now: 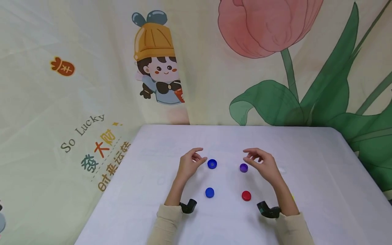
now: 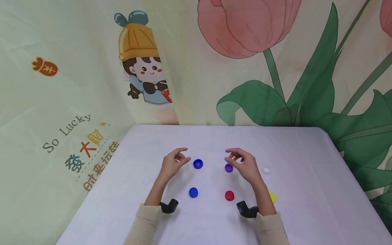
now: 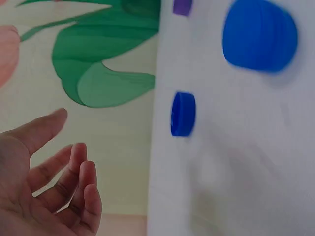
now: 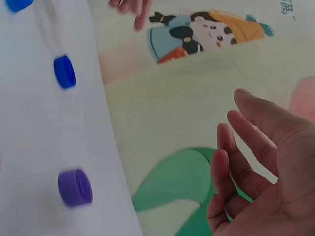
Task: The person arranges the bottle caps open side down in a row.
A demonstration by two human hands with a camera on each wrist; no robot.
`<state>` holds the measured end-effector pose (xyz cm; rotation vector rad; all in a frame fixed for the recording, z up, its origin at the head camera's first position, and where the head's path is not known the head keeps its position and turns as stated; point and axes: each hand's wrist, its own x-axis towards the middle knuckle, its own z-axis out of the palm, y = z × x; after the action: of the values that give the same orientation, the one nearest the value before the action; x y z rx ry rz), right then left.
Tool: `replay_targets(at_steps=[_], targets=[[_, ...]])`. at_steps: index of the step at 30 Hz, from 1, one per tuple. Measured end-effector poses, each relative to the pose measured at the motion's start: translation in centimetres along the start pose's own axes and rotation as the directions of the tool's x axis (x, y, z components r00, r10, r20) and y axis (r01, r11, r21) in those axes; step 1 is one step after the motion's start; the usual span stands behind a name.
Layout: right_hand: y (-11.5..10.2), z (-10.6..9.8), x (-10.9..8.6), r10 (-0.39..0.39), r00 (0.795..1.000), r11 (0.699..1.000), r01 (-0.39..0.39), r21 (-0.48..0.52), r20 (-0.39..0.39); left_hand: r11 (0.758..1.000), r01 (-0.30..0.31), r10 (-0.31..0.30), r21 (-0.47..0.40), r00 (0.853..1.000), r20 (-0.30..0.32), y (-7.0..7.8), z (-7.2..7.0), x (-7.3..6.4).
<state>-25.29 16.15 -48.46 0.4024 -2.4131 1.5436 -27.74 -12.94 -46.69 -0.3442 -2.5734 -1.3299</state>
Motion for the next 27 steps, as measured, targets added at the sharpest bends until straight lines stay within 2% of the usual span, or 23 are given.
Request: replay_targets(at_steps=[1, 2, 3, 6, 10, 15, 23, 27], targets=[[-1.6, 0.5, 0.6, 0.023, 1.000, 0.999, -0.023, 0.026, 0.018, 1.000, 0.007, -0.007, 0.008, 1.000, 0.012, -0.5, 0.0, 0.4], [-1.9, 1.1, 1.3, 0.050, 0.999, 0.999, -0.050, 0.004, 0.022, 1.000, 0.015, -0.015, 0.010, 1.000, 0.027, -0.9, 0.1, 0.7], [-3.1, 1.6, 1.8, 0.081, 0.996, 0.997, -0.080, -0.009, 0.038, 0.999, 0.027, -0.027, 0.018, 0.999, 0.045, -1.4, 0.1, 1.0], [-3.6, 3.5, 3.2, 0.111, 0.992, 0.994, -0.110, -0.021, 0.064, 0.998, 0.045, -0.049, 0.045, 0.993, 0.105, -2.4, 0.5, 1.9], [-3.0, 5.9, 4.4, 0.164, 0.981, 0.986, -0.159, -0.055, 0.102, 0.997, 0.055, -0.065, 0.059, 0.980, 0.187, -3.5, 0.9, 2.5], [-2.1, 8.2, 5.4, 0.242, 0.953, 0.966, -0.220, -0.135, 0.183, 0.998, 0.045, -0.056, 0.047, 0.961, 0.272, -4.4, 1.4, 2.8], [-0.9, 10.0, 5.7, 0.315, 0.903, 0.942, -0.259, -0.215, 0.292, 0.997, -0.001, -0.024, 0.071, 0.940, 0.340, -5.1, 1.8, 2.8], [-0.3, 10.6, 5.6, 0.318, 0.891, 0.938, -0.248, -0.241, 0.324, 0.994, -0.020, -0.022, 0.112, 0.932, 0.362, -5.6, 2.1, 2.9]])
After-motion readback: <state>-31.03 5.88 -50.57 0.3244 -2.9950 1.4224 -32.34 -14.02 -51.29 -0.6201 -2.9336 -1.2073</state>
